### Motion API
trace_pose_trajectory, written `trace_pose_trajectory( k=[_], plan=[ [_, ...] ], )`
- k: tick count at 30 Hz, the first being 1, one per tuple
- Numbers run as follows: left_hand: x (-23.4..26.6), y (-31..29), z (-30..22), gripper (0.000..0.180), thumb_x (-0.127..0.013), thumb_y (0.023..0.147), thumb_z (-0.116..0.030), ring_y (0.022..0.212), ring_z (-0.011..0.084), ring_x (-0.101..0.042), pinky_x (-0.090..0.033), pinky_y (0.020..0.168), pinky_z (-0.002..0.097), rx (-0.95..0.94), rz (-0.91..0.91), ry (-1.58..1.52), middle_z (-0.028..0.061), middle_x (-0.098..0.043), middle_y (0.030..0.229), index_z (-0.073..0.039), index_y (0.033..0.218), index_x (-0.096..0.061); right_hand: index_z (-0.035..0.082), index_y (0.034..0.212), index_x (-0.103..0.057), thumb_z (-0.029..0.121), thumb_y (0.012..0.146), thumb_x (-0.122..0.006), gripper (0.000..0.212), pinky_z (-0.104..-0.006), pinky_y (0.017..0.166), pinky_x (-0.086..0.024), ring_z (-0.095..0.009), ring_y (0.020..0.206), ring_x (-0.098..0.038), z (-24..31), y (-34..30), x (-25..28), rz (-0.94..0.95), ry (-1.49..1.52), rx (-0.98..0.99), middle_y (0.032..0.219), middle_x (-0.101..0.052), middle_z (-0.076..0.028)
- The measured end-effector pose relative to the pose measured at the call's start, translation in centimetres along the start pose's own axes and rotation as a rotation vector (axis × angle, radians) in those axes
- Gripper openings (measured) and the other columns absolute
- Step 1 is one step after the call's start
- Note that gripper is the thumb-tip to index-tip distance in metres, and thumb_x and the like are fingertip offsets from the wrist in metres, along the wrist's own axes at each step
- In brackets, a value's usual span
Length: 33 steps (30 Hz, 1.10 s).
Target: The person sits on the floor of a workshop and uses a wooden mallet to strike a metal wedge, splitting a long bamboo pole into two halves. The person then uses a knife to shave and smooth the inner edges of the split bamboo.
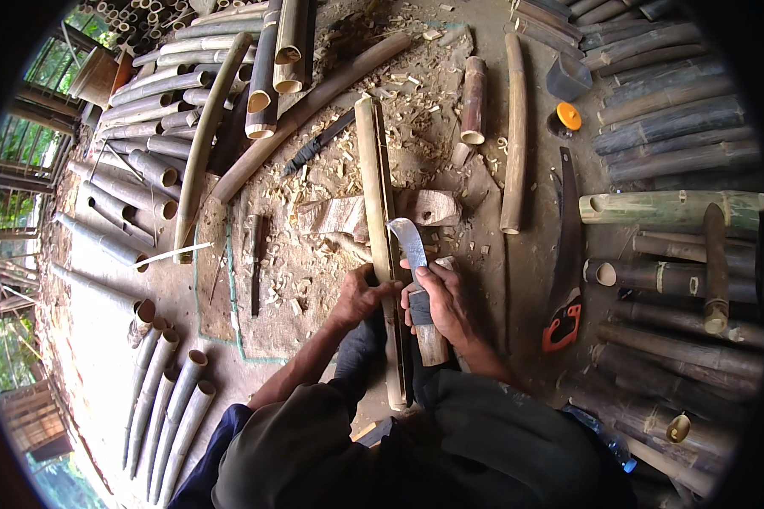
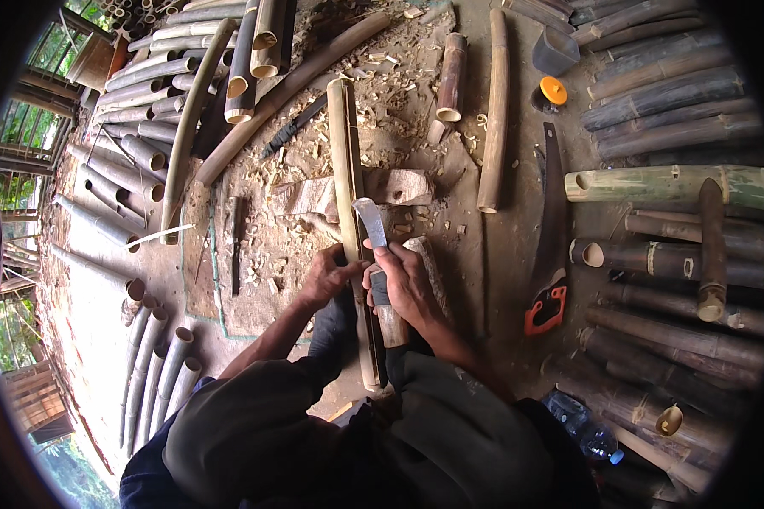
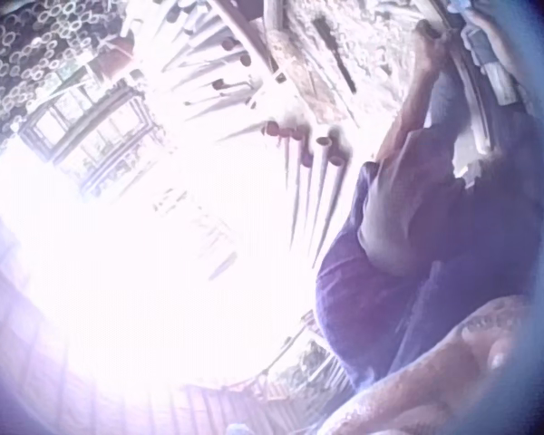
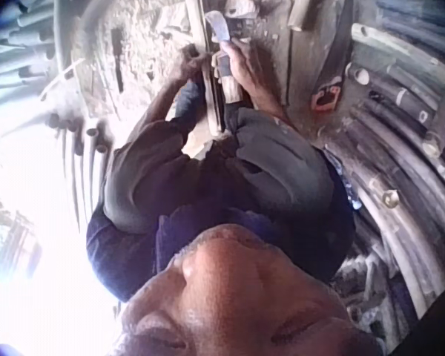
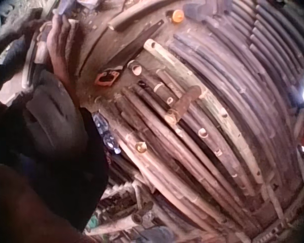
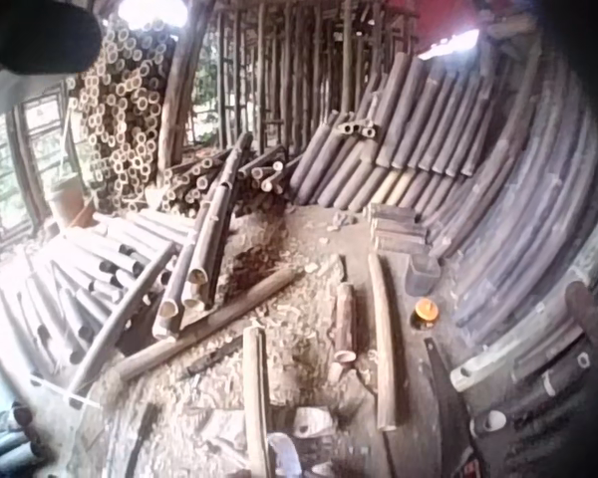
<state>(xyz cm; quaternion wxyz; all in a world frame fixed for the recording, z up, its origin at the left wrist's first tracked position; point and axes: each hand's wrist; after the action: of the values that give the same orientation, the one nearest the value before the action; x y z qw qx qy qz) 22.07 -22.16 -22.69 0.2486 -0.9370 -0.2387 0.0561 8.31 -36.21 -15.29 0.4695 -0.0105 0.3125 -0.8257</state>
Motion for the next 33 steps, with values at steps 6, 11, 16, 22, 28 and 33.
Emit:
trace_pose_trajectory(
  k=[6, 11, 16, 22, 28, 33],
  plan=[
    [1.3, 0.5, 1.1, 0.041, -0.076, 0.091, -0.026, 0.089, 0.0144, -0.064, -0.050, 0.084, 0.0313, -0.020, 0.089, -0.139, 0.0081, -0.073, 0.097, 0.007, 0.114, -0.069, 0.008, 0.135, -0.061, 0.038, 0.108, -0.050, 0.042, -0.0278, 0.049, -0.048, -0.010, 0.055, -0.057, -1.8, 0.8, 0.9, 0.001, -0.195, 0.019, 0.072, -0.060, -0.004],
    [1.0, 0.6, 1.9, 0.041, -0.076, 0.091, -0.026, 0.087, 0.0118, -0.062, -0.050, 0.082, 0.0299, -0.007, 0.057, -0.152, 0.0070, -0.072, 0.095, 0.006, 0.116, -0.069, 0.003, 0.111, -0.069, 0.037, 0.107, -0.053, 0.037, -0.0286, 0.049, -0.048, -0.010, 0.055, -0.057, 0.2, 0.9, 2.5, 0.040, -0.425, 0.057, 0.069, -0.059, -0.002],
    [0.7, 0.3, 1.0, 0.038, -0.077, 0.090, -0.024, 0.084, 0.0112, -0.062, -0.050, 0.077, 0.0293, -0.032, 0.020, -0.103, 0.0062, -0.072, 0.092, 0.006, 0.113, -0.071, -0.002, 0.114, -0.070, 0.034, 0.107, -0.053, 0.040, -0.0298, 0.051, -0.050, -0.010, 0.056, -0.060, 1.7, 1.7, 3.7, 0.115, -0.687, 0.078, 0.068, -0.063, -0.004],
    [0.4, -0.2, 0.3, 0.038, -0.077, 0.089, -0.027, 0.080, 0.0113, -0.062, -0.051, 0.076, 0.0302, -0.039, -0.008, -0.038, 0.0060, -0.072, 0.087, 0.005, 0.111, -0.072, -0.003, 0.105, -0.069, 0.029, 0.106, -0.055, 0.035, -0.0358, 0.055, -0.051, -0.015, 0.055, -0.061, 3.5, 2.8, 4.4, 0.182, -0.850, 0.139, 0.063, -0.063, -0.006],
    [0.3, 0.6, 2.0, 0.042, -0.080, 0.086, -0.030, 0.080, 0.0172, -0.067, -0.054, 0.077, 0.0379, -0.119, -0.055, 0.078, 0.0152, -0.075, 0.086, 0.006, 0.109, -0.073, 0.001, 0.099, -0.070, 0.027, 0.102, -0.059, 0.029, -0.0504, 0.066, -0.053, -0.045, 0.072, -0.067, 1.9, 3.6, 3.4, 0.081, -1.031, 0.269, 0.073, -0.065, -0.023],
    [-0.1, 0.7, 1.9, 0.037, -0.074, 0.089, -0.026, 0.079, 0.0160, -0.067, -0.054, 0.074, 0.0354, -0.088, -0.048, 0.088, 0.0129, -0.075, 0.087, 0.006, 0.107, -0.073, 0.001, 0.088, -0.064, 0.035, 0.104, -0.055, 0.039, -0.0404, 0.054, -0.053, -0.024, 0.052, -0.066, 0.2, 3.1, 0.0, -0.109, -0.633, -0.047, 0.060, -0.063, -0.011]
  ],
)
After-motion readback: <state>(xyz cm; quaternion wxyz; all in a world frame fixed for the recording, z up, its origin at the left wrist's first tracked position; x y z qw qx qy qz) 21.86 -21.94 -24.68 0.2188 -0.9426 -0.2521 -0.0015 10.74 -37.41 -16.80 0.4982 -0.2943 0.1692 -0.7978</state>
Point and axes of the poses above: each hand's wrist, its own y-axis towards the middle knuckle, its own x-axis out of the back of the hand, z = x × y
